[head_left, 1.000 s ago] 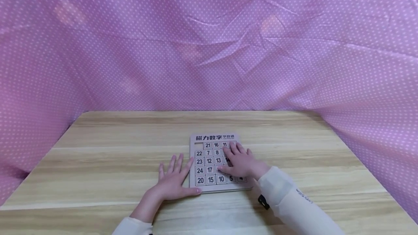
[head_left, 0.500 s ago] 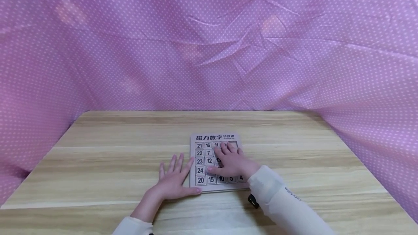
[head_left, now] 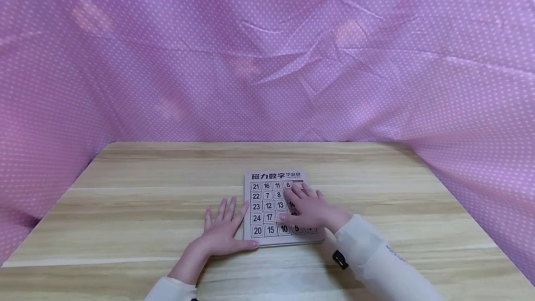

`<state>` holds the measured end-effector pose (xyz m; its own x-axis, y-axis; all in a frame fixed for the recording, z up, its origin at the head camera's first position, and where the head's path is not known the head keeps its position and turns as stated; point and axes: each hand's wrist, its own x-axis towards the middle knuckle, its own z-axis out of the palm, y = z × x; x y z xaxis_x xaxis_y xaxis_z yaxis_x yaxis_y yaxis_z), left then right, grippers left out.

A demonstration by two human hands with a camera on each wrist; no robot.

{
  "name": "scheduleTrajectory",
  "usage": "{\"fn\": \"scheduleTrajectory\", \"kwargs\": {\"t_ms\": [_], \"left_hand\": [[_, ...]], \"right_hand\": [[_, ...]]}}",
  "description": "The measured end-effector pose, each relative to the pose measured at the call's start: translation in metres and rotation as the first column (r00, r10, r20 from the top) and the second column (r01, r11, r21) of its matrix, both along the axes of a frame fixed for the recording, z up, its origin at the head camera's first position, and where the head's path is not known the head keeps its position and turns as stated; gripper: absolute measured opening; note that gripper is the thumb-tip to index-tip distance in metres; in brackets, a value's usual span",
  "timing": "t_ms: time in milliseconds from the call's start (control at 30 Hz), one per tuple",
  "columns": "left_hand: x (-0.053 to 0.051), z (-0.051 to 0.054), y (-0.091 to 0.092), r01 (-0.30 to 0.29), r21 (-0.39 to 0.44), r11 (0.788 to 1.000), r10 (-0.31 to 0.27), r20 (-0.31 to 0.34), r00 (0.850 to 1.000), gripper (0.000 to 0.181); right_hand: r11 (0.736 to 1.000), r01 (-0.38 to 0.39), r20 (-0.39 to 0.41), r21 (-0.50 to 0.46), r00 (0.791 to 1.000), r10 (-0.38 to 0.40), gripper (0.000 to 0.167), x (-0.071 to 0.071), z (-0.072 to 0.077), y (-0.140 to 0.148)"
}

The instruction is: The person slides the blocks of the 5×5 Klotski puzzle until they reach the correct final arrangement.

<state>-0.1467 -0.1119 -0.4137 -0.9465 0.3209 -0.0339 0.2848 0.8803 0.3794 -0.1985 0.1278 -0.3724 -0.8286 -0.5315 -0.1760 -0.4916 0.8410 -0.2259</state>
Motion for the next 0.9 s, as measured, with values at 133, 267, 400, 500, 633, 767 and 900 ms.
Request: {"fn": "scheduleTrajectory", "kwargs": {"t_ms": [133,267,400,500,633,767,900], "left_hand": [[0.001,0.001,0.001,-0.009,-0.006,1.000,0.009,0.002,1.000,0.101],[0.003,0.002,0.002,-0.016,-0.016,1.000,0.016,0.000,1.000,0.101],[0.004,0.002,0.003,-0.017,-0.023,1.000,0.017,0.001,1.000,0.101],[0.004,0.002,0.002,-0.019,-0.017,1.000,0.019,0.002,1.000,0.101],[0.004,0.001,0.002,-0.018,-0.015,1.000,0.018,0.001,1.000,0.101],[0.005,0.001,0.003,-0.013,-0.018,1.000,0.013,0.000,1.000,0.100],[0.005,0.001,0.003,-0.011,-0.019,1.000,0.011,0.001,1.000,0.100]], "right_hand": [[1.000,-0.008,-0.017,0.005,1.000,0.008,0.079,0.006,0.003,0.021],[1.000,-0.003,-0.014,0.024,1.000,0.004,0.082,0.012,0.001,0.038],[1.000,0.010,-0.002,0.028,1.000,-0.010,0.085,0.016,-0.002,0.046],[1.000,0.009,-0.005,0.022,1.000,-0.009,0.085,0.016,-0.005,0.046],[1.000,0.010,-0.008,0.009,1.000,-0.010,0.083,0.014,-0.006,0.045],[1.000,0.022,0.003,-0.017,1.000,-0.021,0.083,0.008,-0.006,0.045],[0.999,0.028,0.013,-0.024,1.000,-0.027,0.084,0.001,-0.007,0.044]]}}
